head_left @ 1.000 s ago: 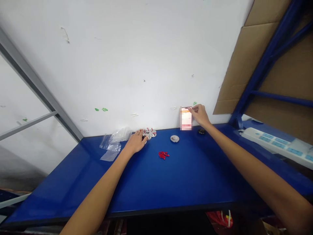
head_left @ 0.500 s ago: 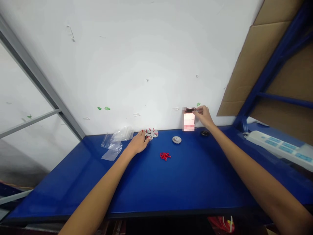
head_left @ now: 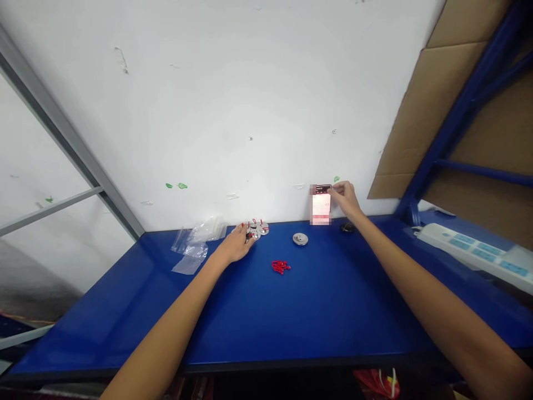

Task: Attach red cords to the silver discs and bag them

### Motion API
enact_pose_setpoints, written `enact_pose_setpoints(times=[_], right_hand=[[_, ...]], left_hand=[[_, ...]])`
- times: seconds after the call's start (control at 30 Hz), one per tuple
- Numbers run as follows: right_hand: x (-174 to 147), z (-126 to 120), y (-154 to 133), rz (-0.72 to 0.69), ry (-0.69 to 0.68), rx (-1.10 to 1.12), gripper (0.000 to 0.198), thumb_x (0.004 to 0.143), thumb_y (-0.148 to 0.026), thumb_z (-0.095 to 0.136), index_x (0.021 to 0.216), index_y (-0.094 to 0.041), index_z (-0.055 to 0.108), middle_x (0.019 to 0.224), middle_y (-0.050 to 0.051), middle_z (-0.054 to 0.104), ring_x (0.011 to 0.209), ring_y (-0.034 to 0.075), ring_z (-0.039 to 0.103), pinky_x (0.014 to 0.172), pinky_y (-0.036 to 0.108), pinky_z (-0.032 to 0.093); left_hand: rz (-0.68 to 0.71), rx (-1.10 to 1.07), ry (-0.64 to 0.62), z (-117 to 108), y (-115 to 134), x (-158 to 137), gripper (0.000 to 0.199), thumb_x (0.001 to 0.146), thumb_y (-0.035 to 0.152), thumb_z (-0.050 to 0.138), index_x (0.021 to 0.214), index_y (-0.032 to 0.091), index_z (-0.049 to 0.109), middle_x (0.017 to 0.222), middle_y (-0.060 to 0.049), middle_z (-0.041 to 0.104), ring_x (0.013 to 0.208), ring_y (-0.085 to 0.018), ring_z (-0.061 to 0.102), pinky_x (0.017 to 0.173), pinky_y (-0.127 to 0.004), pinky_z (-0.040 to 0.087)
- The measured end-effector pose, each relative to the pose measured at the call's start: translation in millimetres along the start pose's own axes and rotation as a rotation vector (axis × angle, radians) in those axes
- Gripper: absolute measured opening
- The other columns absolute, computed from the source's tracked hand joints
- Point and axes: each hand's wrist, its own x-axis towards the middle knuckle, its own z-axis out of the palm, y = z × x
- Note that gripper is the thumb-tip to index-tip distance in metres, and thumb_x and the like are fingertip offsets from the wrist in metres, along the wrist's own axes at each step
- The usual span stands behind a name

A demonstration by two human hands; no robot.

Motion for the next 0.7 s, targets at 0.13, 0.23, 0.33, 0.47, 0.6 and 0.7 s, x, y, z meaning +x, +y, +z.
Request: enact_pose_setpoints(times=[0.13, 0.23, 0.33, 0.47, 0.6, 0.7], right_hand=[[0.9, -2.3, 3.5, -0.017, -0.014, 0.002, 0.037, 0.079, -0.048, 0.074, 0.105, -0.025, 0.059, 0.113, 0.007, 0.054, 0.099, 0.025, 0.057, 0.098, 0.043, 0.051], [0.0, -2.3, 6.7, -0.038, -0.021, -0.012, 0.04, 0.077, -0.047, 0.075, 0.106, -0.024, 0.058, 0.113, 0.008, 0.054, 0.098, 0.025, 0.056, 0.095, 0.043, 0.052], [-0.1, -3.8, 9.5, -0.076, -0.05, -0.045, 0.048, 0.073, -0.048, 0.08, 0.108, -0.025, 0.057, 0.115, 0.008, 0.054, 0.098, 0.024, 0.056, 0.093, 0.043, 0.053], [-0.1, -10.3, -1.1, -0.067, -0.054, -0.034, 0.047, 0.079, -0.055, 0.078, 0.108, -0.024, 0.057, 0.11, 0.006, 0.056, 0.095, 0.024, 0.057, 0.092, 0.044, 0.054], [-19.8, -14.1, -50.0, -0.255, 0.077, -0.116, 0.037, 0.088, -0.046, 0.074, 0.112, -0.024, 0.056, 0.108, 0.007, 0.059, 0.094, 0.024, 0.059, 0.089, 0.042, 0.053], [-57.5, -8.2, -99.8, -0.406, -0.123, -0.109, 0.028, 0.093, -0.037, 0.069, 0.116, -0.025, 0.057, 0.1, 0.005, 0.062, 0.091, 0.024, 0.062, 0.088, 0.041, 0.054]], left_hand=[[0.025, -0.005, 0.019, 0.1, -2.5, 0.4, 0.083, 0.104, 0.061, 0.045, 0.165, 0.007, 0.037, 0.172, -0.025, 0.034, 0.163, -0.039, 0.029, 0.131, -0.05, 0.028], [0.023, 0.013, 0.011, -0.6, -1.6, 0.2, 0.081, 0.104, 0.059, 0.045, 0.165, 0.006, 0.036, 0.172, -0.026, 0.033, 0.163, -0.038, 0.029, 0.132, -0.049, 0.027], [0.008, 0.045, -0.001, -2.6, 3.0, -1.0, 0.079, 0.106, 0.056, 0.045, 0.165, 0.004, 0.036, 0.173, -0.026, 0.032, 0.163, -0.037, 0.028, 0.132, -0.047, 0.027], [-0.01, 0.074, 0.057, -8.1, 13.1, -3.1, 0.071, 0.109, 0.046, 0.042, 0.164, 0.003, 0.035, 0.172, -0.026, 0.034, 0.162, -0.035, 0.032, 0.13, -0.046, 0.032], [0.001, 0.013, 0.216, -18.7, 25.6, -6.1, 0.062, 0.11, 0.036, 0.039, 0.163, 0.005, 0.04, 0.168, -0.025, 0.042, 0.157, -0.034, 0.043, 0.128, -0.047, 0.036], [0.028, -0.115, 0.346, -24.6, 34.1, -8.5, 0.057, 0.107, 0.029, 0.045, 0.161, 0.011, 0.048, 0.163, -0.019, 0.051, 0.152, -0.033, 0.051, 0.127, -0.046, 0.039]])
